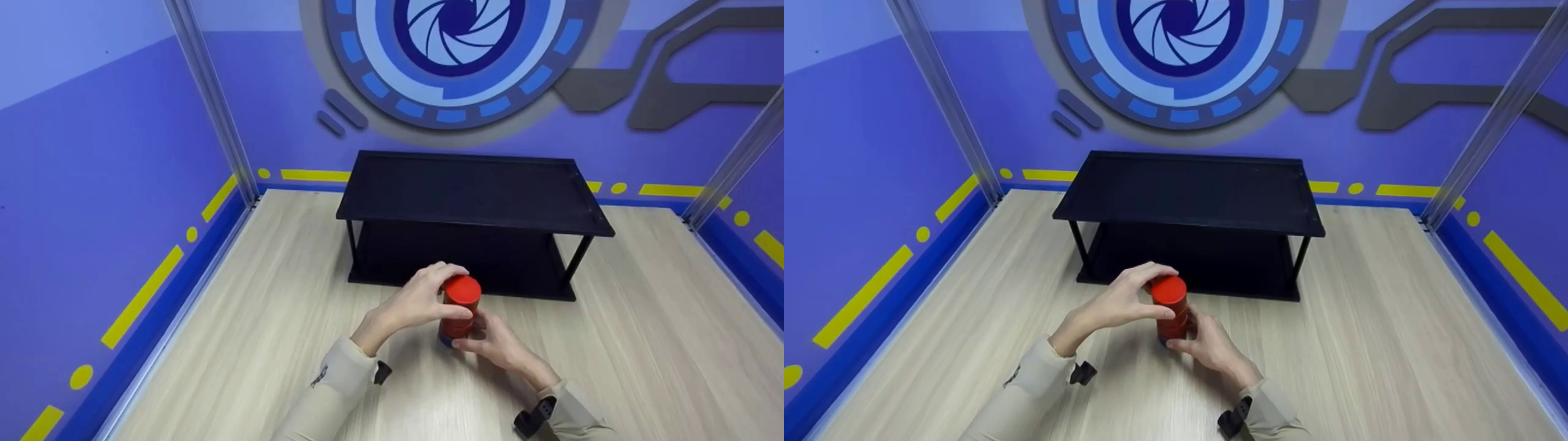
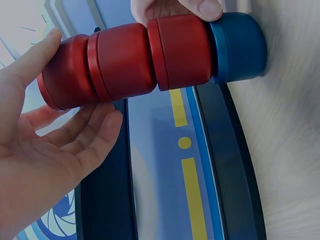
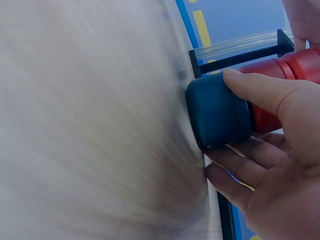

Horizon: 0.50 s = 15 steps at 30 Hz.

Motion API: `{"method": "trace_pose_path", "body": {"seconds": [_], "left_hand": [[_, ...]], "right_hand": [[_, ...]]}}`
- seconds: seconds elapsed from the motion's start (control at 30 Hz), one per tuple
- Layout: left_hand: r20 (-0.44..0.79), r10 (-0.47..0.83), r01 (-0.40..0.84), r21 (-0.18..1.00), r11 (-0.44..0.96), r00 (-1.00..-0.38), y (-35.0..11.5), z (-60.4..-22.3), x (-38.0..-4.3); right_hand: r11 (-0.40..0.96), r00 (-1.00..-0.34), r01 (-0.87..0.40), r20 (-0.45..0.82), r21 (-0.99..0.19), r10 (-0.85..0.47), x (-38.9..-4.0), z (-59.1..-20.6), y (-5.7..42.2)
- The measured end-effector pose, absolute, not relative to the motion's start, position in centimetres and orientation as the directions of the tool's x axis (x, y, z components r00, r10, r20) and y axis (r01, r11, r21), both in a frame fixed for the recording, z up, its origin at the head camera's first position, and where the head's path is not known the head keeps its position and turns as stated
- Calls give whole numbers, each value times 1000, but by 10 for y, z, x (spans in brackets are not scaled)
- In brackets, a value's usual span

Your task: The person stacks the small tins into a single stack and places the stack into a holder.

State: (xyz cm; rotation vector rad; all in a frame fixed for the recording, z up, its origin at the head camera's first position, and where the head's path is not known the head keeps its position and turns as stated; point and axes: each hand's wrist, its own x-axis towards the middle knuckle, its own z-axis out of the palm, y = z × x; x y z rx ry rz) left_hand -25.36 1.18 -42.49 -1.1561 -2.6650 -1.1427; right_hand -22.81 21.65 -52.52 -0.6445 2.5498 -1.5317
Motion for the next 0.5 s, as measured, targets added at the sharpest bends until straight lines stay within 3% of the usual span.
{"method": "trace_pose_path", "body": {"seconds": [0.5], "left_hand": [[257, 625, 609, 652, 450, -737, 7, -435, -254]], "right_hand": [[419, -908, -310, 135, -853, -397, -225, -523, 216]]}}
